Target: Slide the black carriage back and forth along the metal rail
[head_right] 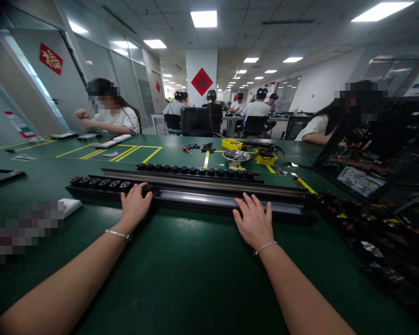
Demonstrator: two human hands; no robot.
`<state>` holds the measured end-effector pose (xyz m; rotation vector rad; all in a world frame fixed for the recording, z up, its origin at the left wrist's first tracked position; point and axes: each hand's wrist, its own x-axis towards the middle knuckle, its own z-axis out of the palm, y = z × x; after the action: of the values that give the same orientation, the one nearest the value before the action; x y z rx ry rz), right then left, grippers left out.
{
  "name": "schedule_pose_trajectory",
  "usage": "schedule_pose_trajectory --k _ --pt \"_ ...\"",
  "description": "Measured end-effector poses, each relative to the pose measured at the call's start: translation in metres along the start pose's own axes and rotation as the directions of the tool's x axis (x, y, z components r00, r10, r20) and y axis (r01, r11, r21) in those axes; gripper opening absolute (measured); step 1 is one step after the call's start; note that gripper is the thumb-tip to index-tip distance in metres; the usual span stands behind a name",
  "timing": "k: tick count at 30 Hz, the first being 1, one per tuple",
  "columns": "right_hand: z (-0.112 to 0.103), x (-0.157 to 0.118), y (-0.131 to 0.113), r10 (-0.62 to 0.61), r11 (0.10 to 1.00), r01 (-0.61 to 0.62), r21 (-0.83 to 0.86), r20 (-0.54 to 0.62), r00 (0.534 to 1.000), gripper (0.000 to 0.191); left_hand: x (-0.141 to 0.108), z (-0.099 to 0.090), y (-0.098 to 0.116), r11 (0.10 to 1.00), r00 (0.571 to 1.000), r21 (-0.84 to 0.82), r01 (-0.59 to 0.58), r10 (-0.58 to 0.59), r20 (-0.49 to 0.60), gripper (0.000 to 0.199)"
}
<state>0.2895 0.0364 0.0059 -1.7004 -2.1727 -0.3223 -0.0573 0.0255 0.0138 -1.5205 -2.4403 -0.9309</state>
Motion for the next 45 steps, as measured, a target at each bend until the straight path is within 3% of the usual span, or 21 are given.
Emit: schedule_pose_trajectory --k 5,45 --pt "-0.0001 -0.0001 -0.0006 0.005 1.000 -0.005 0.001 0.005 1.000 0.046 -0.0021 0.0008 0.0021 0.998 0.999 0.027 -0.052 0.052 0.011 0.044" --pt "-0.0021 0.0007 -0.0007 0.008 1.000 -0.009 0.019 0.024 1.000 0.045 -0.0072 -0.0025 0.0076 0.993 0.991 0.016 -0.117 0.116 0.066 0.043"
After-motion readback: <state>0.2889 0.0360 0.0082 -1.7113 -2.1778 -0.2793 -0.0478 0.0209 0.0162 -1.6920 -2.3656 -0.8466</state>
